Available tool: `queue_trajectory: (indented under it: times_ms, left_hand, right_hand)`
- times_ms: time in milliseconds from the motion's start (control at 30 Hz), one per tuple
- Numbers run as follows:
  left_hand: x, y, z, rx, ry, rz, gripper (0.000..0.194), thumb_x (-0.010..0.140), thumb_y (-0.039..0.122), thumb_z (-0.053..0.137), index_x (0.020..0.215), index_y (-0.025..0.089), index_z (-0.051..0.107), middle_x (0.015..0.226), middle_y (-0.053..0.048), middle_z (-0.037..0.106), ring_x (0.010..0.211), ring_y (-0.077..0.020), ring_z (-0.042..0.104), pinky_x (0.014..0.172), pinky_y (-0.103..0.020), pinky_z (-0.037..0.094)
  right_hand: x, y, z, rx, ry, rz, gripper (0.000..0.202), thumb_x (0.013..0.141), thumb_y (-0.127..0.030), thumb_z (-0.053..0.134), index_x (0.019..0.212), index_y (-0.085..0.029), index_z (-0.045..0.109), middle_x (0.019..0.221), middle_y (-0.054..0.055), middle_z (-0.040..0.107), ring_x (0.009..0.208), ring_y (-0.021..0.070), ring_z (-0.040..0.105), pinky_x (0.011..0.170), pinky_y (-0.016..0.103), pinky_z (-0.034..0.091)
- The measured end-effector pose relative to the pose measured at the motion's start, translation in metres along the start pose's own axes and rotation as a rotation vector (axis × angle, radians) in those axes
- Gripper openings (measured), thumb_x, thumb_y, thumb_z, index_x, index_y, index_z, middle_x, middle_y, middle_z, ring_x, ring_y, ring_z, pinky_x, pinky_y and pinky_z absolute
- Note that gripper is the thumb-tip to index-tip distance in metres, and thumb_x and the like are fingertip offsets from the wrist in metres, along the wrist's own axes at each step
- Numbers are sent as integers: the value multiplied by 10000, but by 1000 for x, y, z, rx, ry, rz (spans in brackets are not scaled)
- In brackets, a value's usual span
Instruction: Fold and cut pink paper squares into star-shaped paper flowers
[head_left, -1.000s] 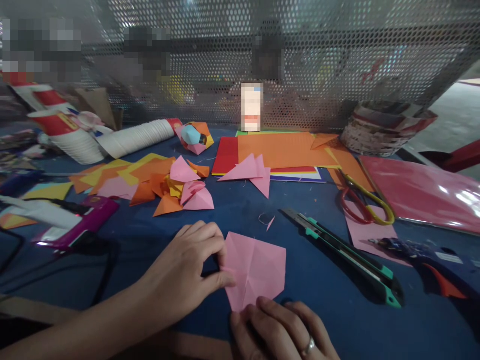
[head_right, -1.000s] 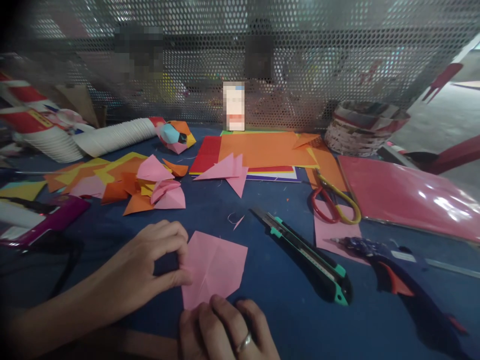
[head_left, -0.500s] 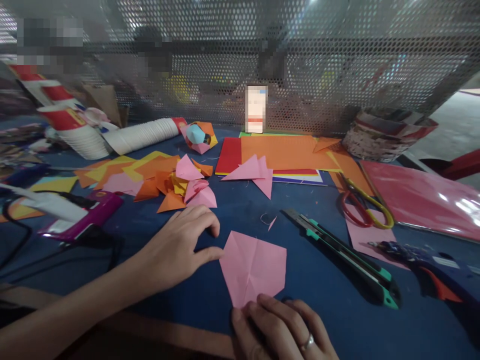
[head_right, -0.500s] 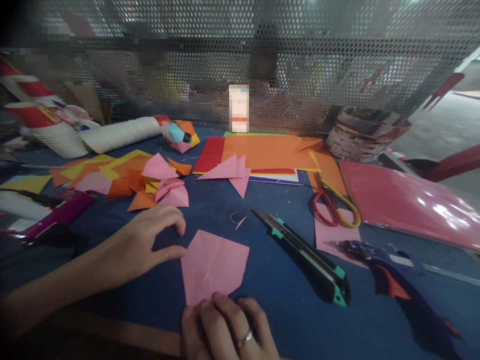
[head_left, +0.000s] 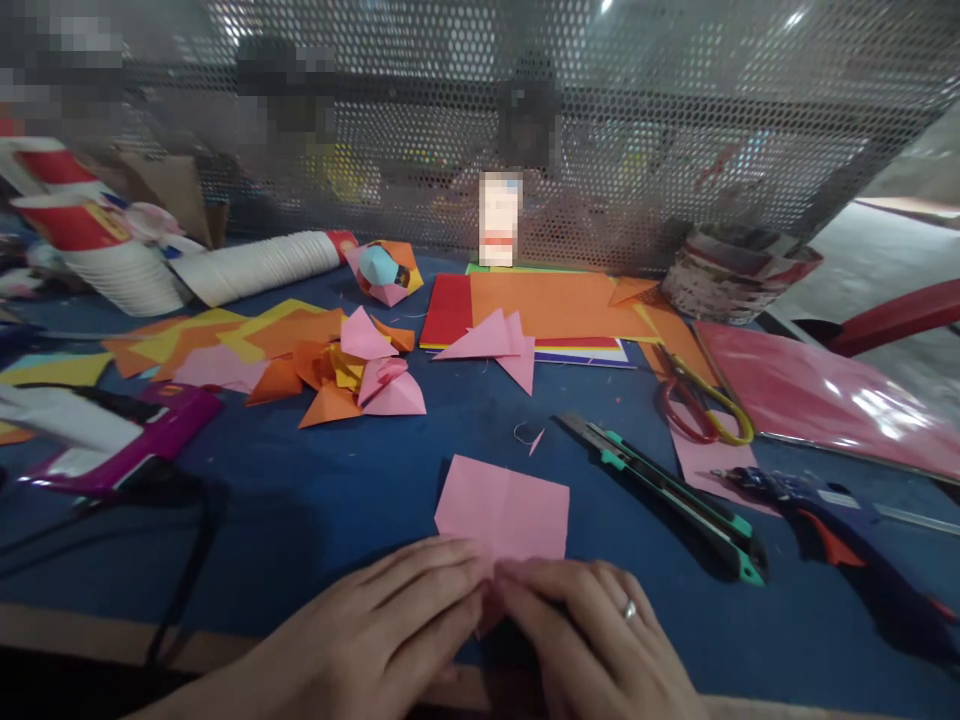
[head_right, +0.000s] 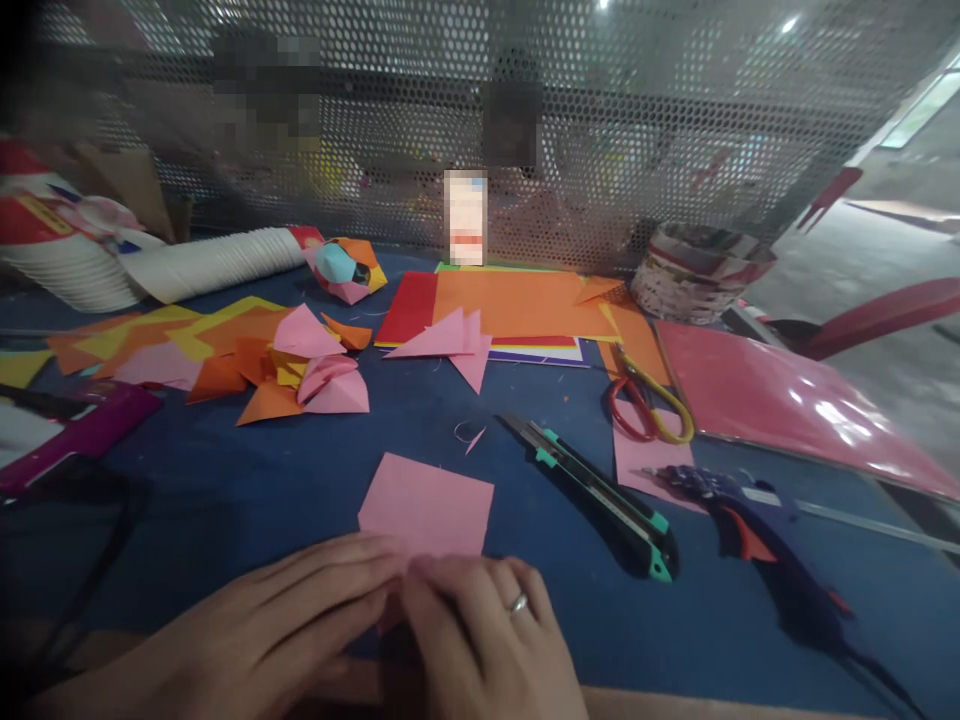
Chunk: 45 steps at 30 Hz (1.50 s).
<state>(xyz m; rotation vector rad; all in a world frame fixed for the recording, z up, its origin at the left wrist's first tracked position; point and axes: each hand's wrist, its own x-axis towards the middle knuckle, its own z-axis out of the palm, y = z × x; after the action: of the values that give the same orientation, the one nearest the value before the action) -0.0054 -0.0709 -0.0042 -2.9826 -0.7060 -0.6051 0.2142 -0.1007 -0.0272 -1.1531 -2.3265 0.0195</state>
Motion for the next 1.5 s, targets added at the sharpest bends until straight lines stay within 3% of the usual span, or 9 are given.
queue_trajectory:
  times_ms: [100, 367, 467, 567, 700, 933, 1167, 1367, 1500]
  left_hand:
    - [-6, 0, 5, 22, 56, -15, 307, 923, 157, 390, 1090, 141, 647, 1115, -54, 687, 1085, -156, 600, 1049, -246, 396]
    - [-23, -3, 23, 151, 151, 22, 261, 947, 230, 441, 1094, 198, 654, 1127, -2, 682, 1106, -131, 578, 1128, -252, 239]
    - [-23, -3, 26, 150, 192, 28, 261, 951, 243, 434, 1057, 196, 668, 1086, 6, 694, 1085, -134, 577, 1149, -273, 172]
    - [-23, -2, 27, 141, 195, 25, 271, 948, 218, 414, 1051, 199, 664, 1073, -12, 690, 1096, -149, 562, 1125, -278, 237]
    - [-27, 2, 33, 75, 165, -16, 264, 931, 211, 407, 1026, 238, 652, 1121, -21, 665, 1174, -163, 503, 1085, -276, 320]
    - [-34, 11, 45, 62, 208, -118, 275, 933, 163, 398, 939, 259, 656, 1147, -4, 629, 1263, -162, 407, 1103, -288, 294]
    - [-36, -1, 43, 80, 217, 18, 241, 918, 220, 435, 1007, 261, 656, 1150, -9, 624, 1286, -182, 377, 1098, -282, 297]
    - [-37, -2, 46, 95, 208, -38, 228, 923, 288, 472, 1037, 246, 665, 1177, 12, 628, 1231, -154, 445, 1070, -253, 355]
    - [-36, -2, 48, 77, 222, -13, 204, 902, 287, 509, 1036, 265, 661, 1191, 21, 619, 1266, -160, 410, 1109, -273, 292]
  right_hand:
    - [12, 2, -4, -86, -41, 67, 301, 945, -224, 364, 1160, -189, 572, 1042, 70, 634, 885, 185, 586, 730, 312, 460]
    - [29, -6, -7, -179, -191, 211, 282, 954, -388, 360, 969, -196, 566, 865, 66, 599, 766, 217, 547, 669, 361, 424]
    - [30, -6, -6, -102, -233, 286, 195, 939, -332, 414, 856, -201, 534, 859, 55, 586, 768, 213, 530, 682, 357, 417]
    - [31, -7, -5, -39, -230, 343, 130, 914, -213, 432, 802, -202, 498, 850, 46, 577, 770, 201, 516, 690, 341, 409]
    - [32, -10, -2, -41, -225, 348, 133, 888, -155, 447, 770, -204, 482, 799, 30, 574, 740, 187, 507, 645, 306, 387]
    - [31, -13, 4, -98, -194, 356, 151, 894, -154, 410, 773, -201, 487, 793, 36, 561, 729, 196, 490, 649, 319, 369]
    - [30, -13, 8, -154, -204, 317, 205, 920, -151, 337, 789, -196, 488, 805, 52, 546, 714, 208, 461, 625, 327, 337]
    - [28, -13, 11, -205, -163, 302, 222, 925, -167, 336, 754, -201, 474, 784, 46, 538, 692, 211, 451, 618, 338, 323]
    - [29, -14, 12, -209, -152, 301, 204, 913, -162, 363, 733, -204, 449, 787, 45, 539, 688, 216, 442, 608, 338, 310]
